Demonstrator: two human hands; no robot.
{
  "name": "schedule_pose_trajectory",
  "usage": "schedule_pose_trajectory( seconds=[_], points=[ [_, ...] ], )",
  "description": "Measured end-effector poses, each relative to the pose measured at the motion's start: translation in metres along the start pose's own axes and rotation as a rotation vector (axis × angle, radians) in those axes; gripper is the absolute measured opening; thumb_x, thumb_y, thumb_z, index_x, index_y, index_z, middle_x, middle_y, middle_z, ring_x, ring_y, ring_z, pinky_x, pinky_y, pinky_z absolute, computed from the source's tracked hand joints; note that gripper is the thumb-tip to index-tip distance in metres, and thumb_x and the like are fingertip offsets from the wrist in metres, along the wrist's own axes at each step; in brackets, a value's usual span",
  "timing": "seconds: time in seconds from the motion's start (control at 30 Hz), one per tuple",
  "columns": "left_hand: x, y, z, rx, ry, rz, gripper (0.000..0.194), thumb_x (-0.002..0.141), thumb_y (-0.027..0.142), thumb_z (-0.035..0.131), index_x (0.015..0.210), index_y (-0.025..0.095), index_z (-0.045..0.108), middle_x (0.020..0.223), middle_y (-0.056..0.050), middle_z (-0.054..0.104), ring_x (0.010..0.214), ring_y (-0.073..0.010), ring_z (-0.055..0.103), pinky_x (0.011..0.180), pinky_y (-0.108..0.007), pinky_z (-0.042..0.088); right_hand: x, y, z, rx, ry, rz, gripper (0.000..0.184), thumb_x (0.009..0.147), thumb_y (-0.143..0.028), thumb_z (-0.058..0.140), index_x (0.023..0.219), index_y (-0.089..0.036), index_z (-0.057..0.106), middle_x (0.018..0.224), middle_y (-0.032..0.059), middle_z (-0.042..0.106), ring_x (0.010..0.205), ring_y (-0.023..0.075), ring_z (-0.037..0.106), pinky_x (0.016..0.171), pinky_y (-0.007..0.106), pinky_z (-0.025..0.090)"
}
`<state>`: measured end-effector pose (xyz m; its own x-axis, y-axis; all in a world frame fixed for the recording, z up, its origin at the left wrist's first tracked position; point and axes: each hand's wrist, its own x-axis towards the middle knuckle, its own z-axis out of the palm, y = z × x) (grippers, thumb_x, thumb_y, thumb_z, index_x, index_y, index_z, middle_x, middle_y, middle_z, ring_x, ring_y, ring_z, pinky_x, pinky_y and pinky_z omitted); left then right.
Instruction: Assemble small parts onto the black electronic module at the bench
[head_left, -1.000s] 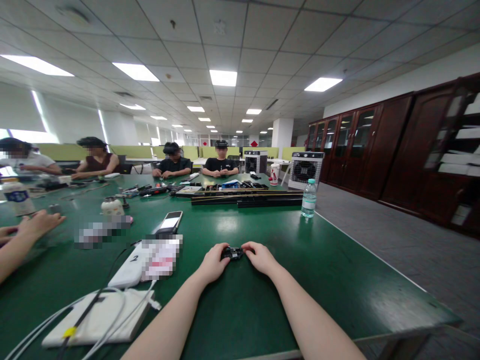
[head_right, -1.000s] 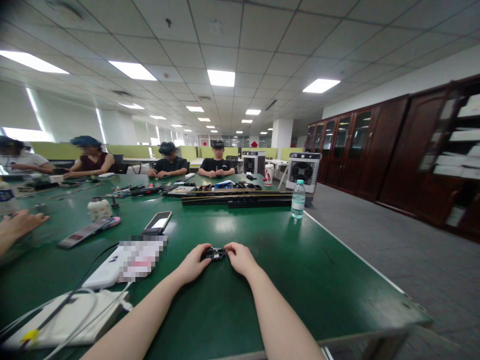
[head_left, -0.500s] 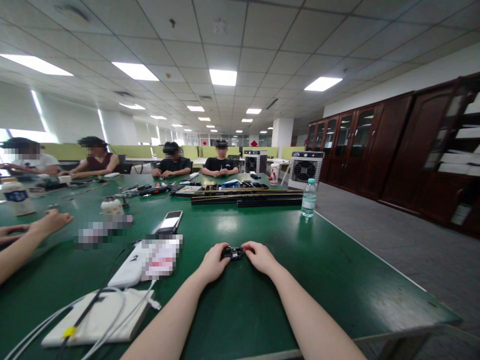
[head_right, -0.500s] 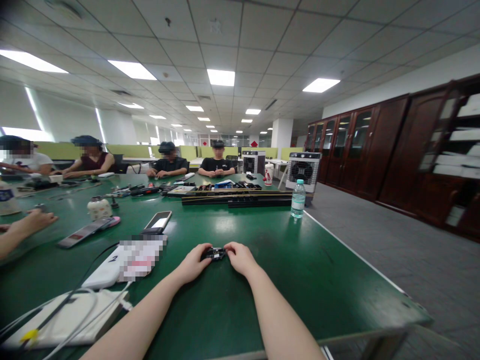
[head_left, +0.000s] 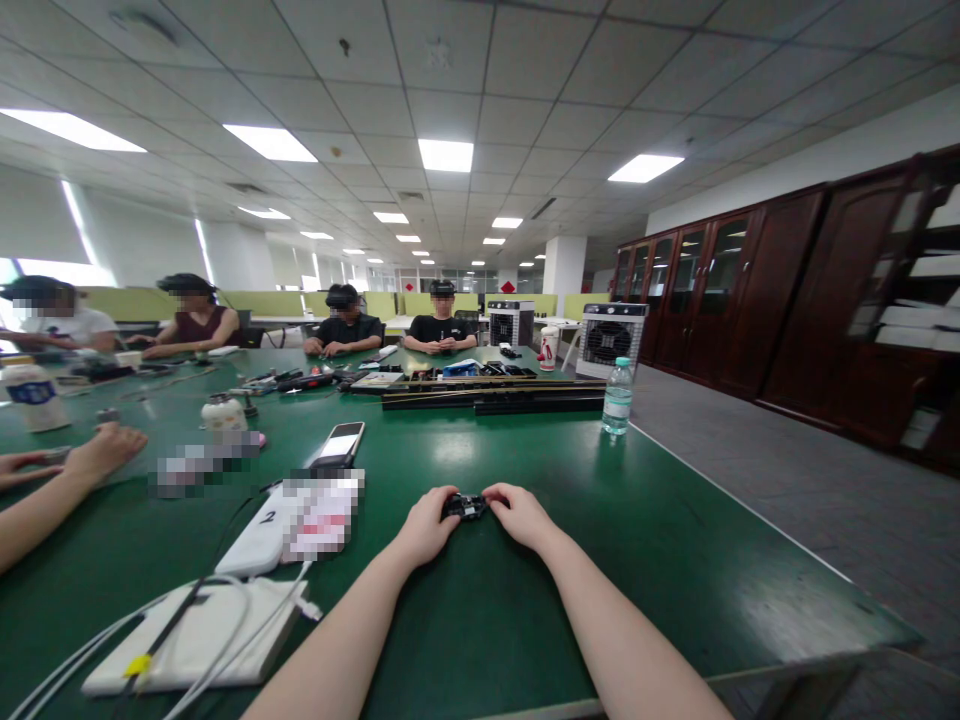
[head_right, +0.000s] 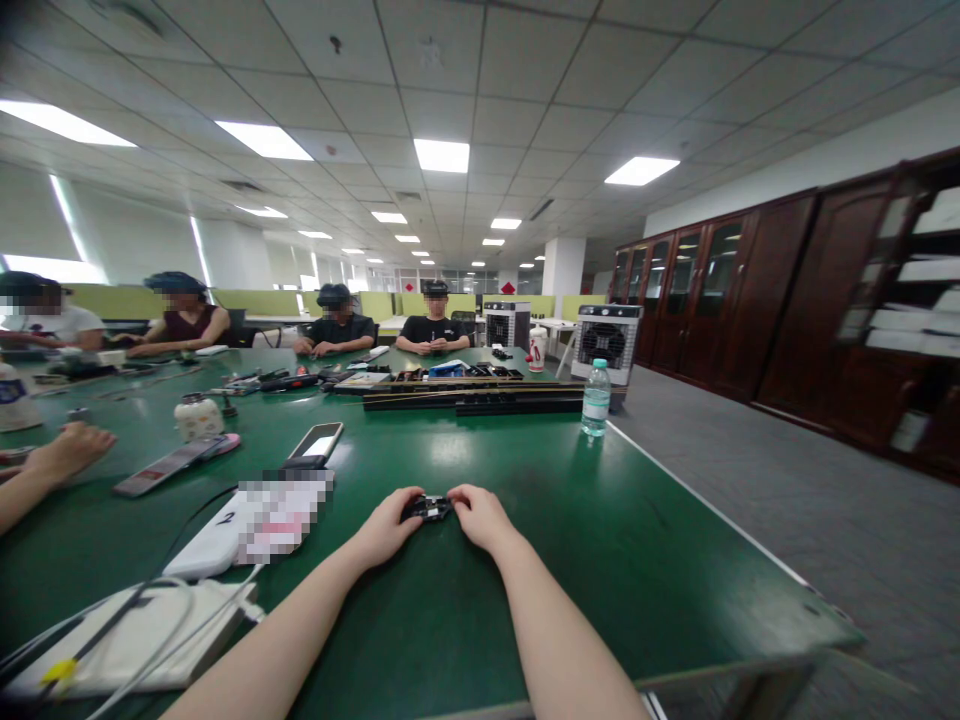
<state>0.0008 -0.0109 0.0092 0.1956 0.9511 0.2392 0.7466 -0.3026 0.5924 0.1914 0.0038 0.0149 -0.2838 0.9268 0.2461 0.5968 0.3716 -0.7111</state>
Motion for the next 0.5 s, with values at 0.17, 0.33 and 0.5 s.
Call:
schedule_pose_trajectory(
  seconds=[0.17, 0.33, 0.5],
  points=[
    [-0.0005, 0.0007, -0.0007, -0.005, 0.001, -0.006, 0.039, 0.074, 0.015, 0.055, 0.113, 0.017, 0.053, 0.115, -0.009, 0.059, 0.108, -0.0208, 0.054, 0.096, -0.032, 0.039, -0.0004, 0.0004, -0.0003, 0.004, 0.006, 0.006, 0.025, 0.079, -0.018, 0.049, 0.097, -0.021, 0.067, 0.098, 0.0033, 0.070, 0.092, 0.0169, 0.063, 0.086, 0.029, 0.046],
    [0.0000, -0.0001, -0.0003, -0.010, 0.000, -0.002, 0.039, 0.075, 0.015, 0.055, 0.113, 0.016, 0.053, 0.116, -0.010, 0.059, 0.107, -0.0209, 0.054, 0.096, -0.032, 0.039, -0.0008, -0.0004, -0.0011, -0.001, 0.006, 0.005, 0.025, 0.079, -0.018, 0.049, 0.097, -0.021, 0.067, 0.098, 0.0032, 0.070, 0.092, 0.0169, 0.063, 0.086, 0.029, 0.046],
    [0.0006, -0.0016, 0.0008, -0.020, 0.010, -0.001, 0.039, 0.074, 0.015, 0.056, 0.113, 0.017, 0.053, 0.115, -0.009, 0.059, 0.107, -0.0206, 0.055, 0.096, -0.032, 0.039, -0.0005, 0.0005, -0.0003, 0.013, 0.006, 0.004, 0.025, 0.079, -0.018, 0.049, 0.097, -0.021, 0.066, 0.097, 0.0033, 0.070, 0.092, 0.0170, 0.063, 0.086, 0.030, 0.046]
  ],
)
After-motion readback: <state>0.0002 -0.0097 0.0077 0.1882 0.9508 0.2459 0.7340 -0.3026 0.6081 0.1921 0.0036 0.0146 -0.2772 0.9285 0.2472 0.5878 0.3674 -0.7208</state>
